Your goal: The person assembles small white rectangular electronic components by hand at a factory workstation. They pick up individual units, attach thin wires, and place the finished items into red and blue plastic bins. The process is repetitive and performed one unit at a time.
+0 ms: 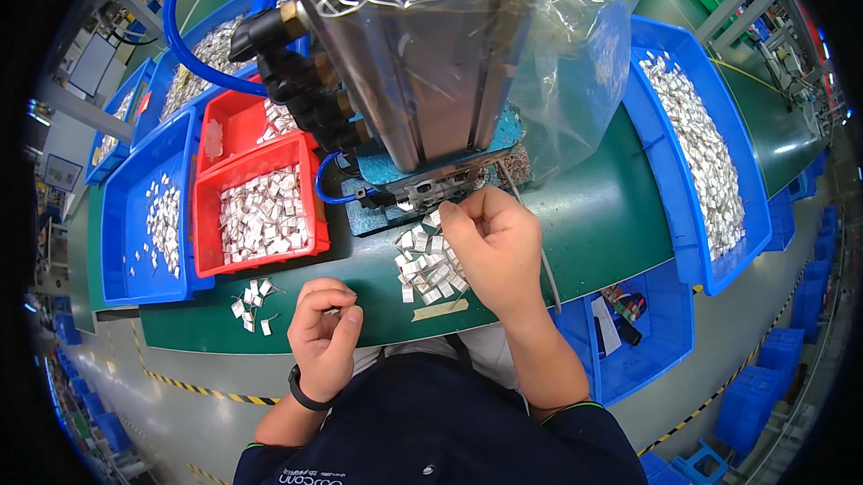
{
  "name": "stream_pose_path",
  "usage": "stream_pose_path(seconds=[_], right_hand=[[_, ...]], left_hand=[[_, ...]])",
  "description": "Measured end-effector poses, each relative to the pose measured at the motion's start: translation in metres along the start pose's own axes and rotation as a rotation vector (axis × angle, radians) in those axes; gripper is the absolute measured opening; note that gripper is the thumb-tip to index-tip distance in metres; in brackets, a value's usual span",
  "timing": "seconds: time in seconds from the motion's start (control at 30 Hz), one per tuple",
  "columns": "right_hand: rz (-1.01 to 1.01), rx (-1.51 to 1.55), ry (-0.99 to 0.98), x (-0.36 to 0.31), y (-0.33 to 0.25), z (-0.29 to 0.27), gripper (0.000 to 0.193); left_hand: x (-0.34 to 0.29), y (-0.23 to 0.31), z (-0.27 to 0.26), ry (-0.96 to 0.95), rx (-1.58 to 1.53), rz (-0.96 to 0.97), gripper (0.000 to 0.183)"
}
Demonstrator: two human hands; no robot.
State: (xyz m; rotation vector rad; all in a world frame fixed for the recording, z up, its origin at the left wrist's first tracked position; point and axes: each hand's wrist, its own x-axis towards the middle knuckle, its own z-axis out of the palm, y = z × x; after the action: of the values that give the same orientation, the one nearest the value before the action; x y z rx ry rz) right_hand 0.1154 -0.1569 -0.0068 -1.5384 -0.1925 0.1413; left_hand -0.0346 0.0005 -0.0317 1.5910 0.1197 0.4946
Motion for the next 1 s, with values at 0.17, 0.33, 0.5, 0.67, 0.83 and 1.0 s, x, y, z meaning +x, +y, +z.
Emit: stream_pose_path(seconds=[0.17,0.33,0.5,0.67,0.83,1.0], right_hand=[[-0.007,0.011,-0.008,0.0,0.003,0.0,0.017],[-0.036,0.058,-0.11,-0.021,-0.003,0.004,0.018],[-0.192,-0.064,-0.384,-0.039,-0.012,0.016,0.011],[-0.212,-0.134,-0.421,-0.042,-0.01,0.025,0.011],[-0.222,-0.13,-0.436,-0.043,-0.01,0.029,0.011],[-0.001,0.152,-0.512,-0.047,0.0,0.025,0.008]], left_hand=[[0.0,0.002,-0.001,-0.007,-0.016,-0.016,0.02],[0.005,0.015,-0.003,-0.037,-0.156,-0.149,0.021],[0.024,0.028,0.007,-0.057,-0.403,-0.401,0.02],[0.028,0.027,0.007,-0.041,-0.523,-0.457,0.017],[0.029,0.025,0.007,-0.027,-0.587,-0.491,0.015],[0.029,0.025,0.003,-0.06,-0.608,-0.494,0.014]])
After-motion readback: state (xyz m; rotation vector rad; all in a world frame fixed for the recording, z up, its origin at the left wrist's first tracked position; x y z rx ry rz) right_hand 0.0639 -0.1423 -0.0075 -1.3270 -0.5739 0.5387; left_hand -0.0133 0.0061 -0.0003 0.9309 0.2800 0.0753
